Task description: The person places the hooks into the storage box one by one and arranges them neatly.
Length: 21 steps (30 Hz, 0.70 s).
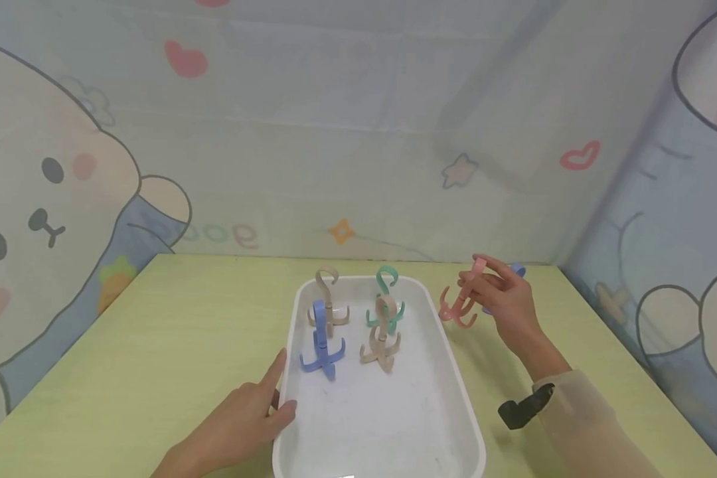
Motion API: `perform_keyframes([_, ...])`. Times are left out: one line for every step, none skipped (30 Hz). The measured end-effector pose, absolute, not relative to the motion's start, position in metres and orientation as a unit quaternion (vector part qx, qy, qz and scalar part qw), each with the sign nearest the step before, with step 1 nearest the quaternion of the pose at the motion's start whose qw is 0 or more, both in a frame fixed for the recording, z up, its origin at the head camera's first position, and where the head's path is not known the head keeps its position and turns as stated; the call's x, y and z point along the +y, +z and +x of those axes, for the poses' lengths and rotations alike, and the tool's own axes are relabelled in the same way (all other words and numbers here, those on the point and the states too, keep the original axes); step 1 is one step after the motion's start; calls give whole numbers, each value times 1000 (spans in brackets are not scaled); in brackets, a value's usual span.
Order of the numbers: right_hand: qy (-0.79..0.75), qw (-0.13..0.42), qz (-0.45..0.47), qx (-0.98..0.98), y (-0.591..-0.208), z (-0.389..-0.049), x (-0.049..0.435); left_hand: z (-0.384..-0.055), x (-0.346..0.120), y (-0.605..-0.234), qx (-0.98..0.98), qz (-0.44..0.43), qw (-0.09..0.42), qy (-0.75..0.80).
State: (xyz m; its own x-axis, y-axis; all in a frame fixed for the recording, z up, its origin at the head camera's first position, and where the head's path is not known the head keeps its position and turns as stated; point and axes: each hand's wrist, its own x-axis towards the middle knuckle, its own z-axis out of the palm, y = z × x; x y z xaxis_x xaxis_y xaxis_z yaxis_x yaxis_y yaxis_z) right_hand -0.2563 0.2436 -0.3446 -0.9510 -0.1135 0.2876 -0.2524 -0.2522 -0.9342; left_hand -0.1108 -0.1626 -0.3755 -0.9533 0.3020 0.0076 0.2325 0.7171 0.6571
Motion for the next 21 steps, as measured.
perform_keyframes([777, 45, 150, -610, -345, -256, 244, -111, -163, -376, 925, 145, 50, 347])
perform_keyframes([777, 45, 150, -610, -345, -256, 244, -111, -163, -376, 925, 145, 49, 348])
perform_keyframes([776, 46, 150, -611, -344, -256, 244, -110, -162, -376, 925, 145, 49, 348])
perform_keyframes([776, 47, 150, -610, -344, -256, 244, -110, -162, -376, 925, 145, 49, 348])
perform_keyframes([776, 48, 152, -610, -344, -255, 244, -110, -162, -375, 925, 145, 50, 348])
perform_keyframes([776, 50, 153, -610, -343, -255, 244, -110, -162, -375, 925, 145, 50, 349])
perform_keyframes([776, 51, 155, -610, -342, -255, 244, -110, -162, -375, 925, 145, 50, 348])
perform_keyframes([776, 51, 158, -609, -342, -255, 244, -110, -162, -375, 925, 146, 49, 348])
perform_keyframes([776, 52, 160, -608, -341, -254, 245, -110, -162, -375, 925, 146, 49, 348])
perform_keyframes([777, 52, 164, -606, -340, -254, 245, -110, -162, -375, 925, 147, 49, 347])
perform_keyframes([777, 51, 167, -604, -339, -254, 245, -110, -162, -375, 925, 147, 49, 347])
perform_keyframes([778, 51, 171, -602, -338, -253, 246, -110, -162, -375, 925, 148, 48, 347])
perform_keyframes([779, 49, 175, -600, -338, -253, 246, -110, -162, -375, 925, 148, 48, 347])
perform_keyframes([780, 48, 178, -598, -337, -253, 247, -110, -162, -375, 925, 147, 49, 348])
perform_keyframes([781, 47, 181, -596, -336, -252, 247, -110, -162, -375, 925, 147, 49, 348])
perform_keyframes([781, 46, 185, -594, -336, -252, 247, -110, -162, -375, 925, 146, 50, 348])
perform_keyframes([782, 45, 187, -593, -335, -251, 247, -110, -162, -375, 925, 146, 50, 347])
perform_keyframes([781, 44, 189, -593, -335, -251, 247, -111, -162, -375, 925, 145, 51, 347])
perform_keyframes([781, 43, 192, -593, -334, -250, 247, -111, -163, -375, 925, 145, 51, 347])
perform_keyframes([781, 42, 193, -592, -333, -250, 247, -111, -163, -375, 925, 145, 51, 346])
perform_keyframes([782, 41, 195, -591, -332, -250, 247, -111, -163, -375, 925, 146, 50, 346])
